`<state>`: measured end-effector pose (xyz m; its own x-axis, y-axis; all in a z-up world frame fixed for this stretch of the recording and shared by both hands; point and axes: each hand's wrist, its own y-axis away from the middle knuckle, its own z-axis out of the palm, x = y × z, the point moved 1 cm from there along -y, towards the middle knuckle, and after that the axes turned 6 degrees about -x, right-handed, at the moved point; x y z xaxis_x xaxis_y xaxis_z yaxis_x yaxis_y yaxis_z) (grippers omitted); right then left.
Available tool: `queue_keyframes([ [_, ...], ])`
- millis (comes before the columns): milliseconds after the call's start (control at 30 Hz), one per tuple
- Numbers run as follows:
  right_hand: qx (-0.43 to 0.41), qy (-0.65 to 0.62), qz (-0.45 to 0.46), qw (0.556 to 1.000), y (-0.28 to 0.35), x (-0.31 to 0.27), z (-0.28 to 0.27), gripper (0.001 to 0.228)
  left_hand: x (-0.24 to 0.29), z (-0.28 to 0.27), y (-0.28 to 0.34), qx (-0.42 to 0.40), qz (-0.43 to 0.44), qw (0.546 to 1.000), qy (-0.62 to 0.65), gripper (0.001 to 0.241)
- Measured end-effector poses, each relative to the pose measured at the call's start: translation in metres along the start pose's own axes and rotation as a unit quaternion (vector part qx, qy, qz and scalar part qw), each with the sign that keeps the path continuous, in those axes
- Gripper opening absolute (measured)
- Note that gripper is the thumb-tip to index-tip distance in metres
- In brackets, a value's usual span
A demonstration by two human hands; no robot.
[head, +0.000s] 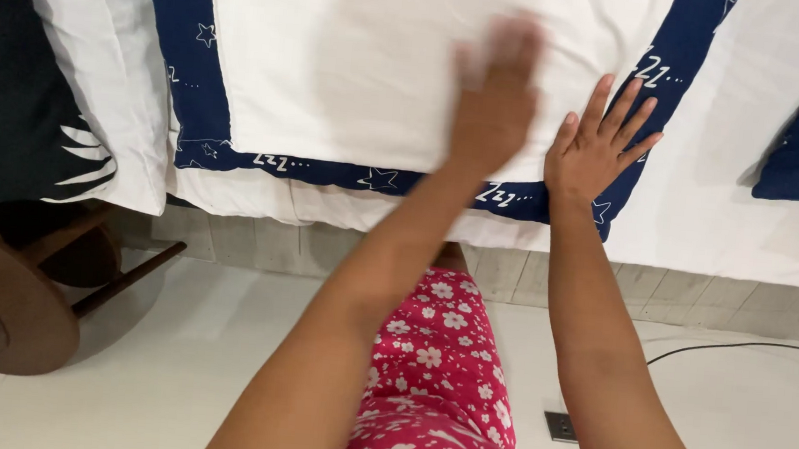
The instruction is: The person places a blue pillowcase on a bed, inserts a white pillow into it, and smooths the fabric. They then fold the pillowcase over the pillow and smooth it again.
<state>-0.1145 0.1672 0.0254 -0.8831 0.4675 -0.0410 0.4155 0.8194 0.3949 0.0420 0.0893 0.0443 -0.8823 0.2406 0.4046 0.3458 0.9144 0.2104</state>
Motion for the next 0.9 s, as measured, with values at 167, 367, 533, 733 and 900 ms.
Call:
queue_keyframes([
  [167,-0.045,-0.008,0.026,0.999,-0.001,0.002,0.001,0.064,0.021,0.032,-0.014,-0.127,0.172,0.977,-0.013,0.066],
  [367,0.022,-0.012,-0.019,1.000,-0.001,0.006,0.005,0.060,-0.142,-0.050,-0.051,0.002,0.078,0.994,-0.078,0.052],
  [533,-0.027,-0.054,0.011,0.998,0.009,-0.030,-0.030,0.056,-0.229,-0.113,-0.040,-0.050,-0.173,0.979,-0.094,0.056],
  [733,0.047,-0.081,-0.240,0.966,0.024,-0.170,-0.024,0.053,-0.203,-0.119,-0.042,-0.112,-0.251,0.955,-0.106,0.060],
  [900,0.018,-0.049,-0.379,0.924,-0.028,-0.239,-0.005,0.059,-0.208,-0.118,-0.039,-0.111,-0.250,0.955,-0.118,0.060],
])
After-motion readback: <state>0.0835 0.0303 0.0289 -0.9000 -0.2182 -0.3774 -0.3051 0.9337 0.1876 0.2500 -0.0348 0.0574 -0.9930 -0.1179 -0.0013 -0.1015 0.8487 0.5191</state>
